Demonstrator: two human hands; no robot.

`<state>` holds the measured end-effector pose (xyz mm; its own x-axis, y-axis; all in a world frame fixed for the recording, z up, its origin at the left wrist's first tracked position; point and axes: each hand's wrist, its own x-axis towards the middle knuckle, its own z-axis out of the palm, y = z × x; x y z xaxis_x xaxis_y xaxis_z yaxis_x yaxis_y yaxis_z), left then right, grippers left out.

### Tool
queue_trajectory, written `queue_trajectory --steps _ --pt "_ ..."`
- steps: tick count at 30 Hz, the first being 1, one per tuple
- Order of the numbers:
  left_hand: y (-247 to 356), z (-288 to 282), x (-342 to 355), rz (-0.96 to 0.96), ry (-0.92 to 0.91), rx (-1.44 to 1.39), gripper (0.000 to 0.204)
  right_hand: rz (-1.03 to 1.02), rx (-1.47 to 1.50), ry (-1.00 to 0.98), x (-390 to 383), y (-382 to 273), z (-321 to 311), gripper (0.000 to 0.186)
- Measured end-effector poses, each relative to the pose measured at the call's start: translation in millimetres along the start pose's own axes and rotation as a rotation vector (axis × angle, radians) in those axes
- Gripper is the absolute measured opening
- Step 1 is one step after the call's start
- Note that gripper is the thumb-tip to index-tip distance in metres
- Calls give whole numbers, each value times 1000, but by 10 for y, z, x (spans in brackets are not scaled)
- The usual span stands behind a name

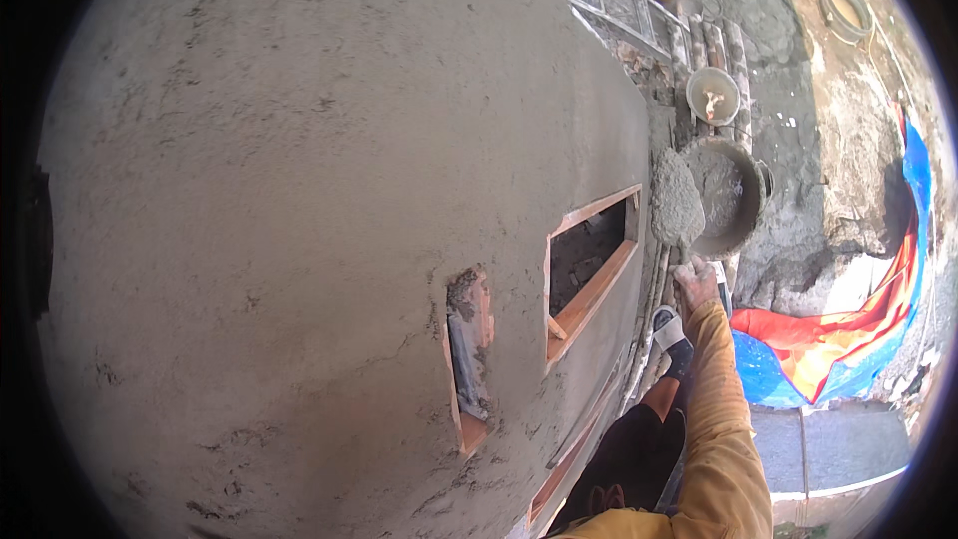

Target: The person scoops wet cement from a head pan using a trowel and applies it to an exterior wall. They repeatedly throw the cement onto the wall and then smooth the surface with a long straightedge, working on a section around a window opening.

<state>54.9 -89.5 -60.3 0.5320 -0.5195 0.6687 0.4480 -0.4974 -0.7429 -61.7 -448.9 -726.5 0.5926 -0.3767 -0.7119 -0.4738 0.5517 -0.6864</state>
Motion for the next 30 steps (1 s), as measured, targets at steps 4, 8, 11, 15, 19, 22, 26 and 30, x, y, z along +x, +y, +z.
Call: queue_trajectory --steps 4,8,11,15,19,22,26,30 --pt "-565 51 -57 -97 31 43 67 -205 537 -60 -730 -1019 387 24" --pt "-781 183 -95 -141 84 -69 69 -511 594 200 -1461 -2307 440 22" --pt "-806 200 -226 -154 60 -160 66 -615 501 568 -1753 -3085 557 24" --pt "-812 220 -252 -182 128 -297 68 -942 83 1024 -1404 -3102 1030 21" --pt "-681 215 -137 -221 146 -295 67 -618 10 474 -1335 -2772 2332 24" --pt "-836 199 -212 -196 103 -192 68 -754 -349 -117 -2508 -1837 3049 28" --pt "-733 238 -234 -190 111 -159 68 -414 -388 -215 -2688 -1277 2484 30" --pt "-534 -43 -75 -217 -50 -177 71 -149 -705 48 -1462 -836 1065 38"
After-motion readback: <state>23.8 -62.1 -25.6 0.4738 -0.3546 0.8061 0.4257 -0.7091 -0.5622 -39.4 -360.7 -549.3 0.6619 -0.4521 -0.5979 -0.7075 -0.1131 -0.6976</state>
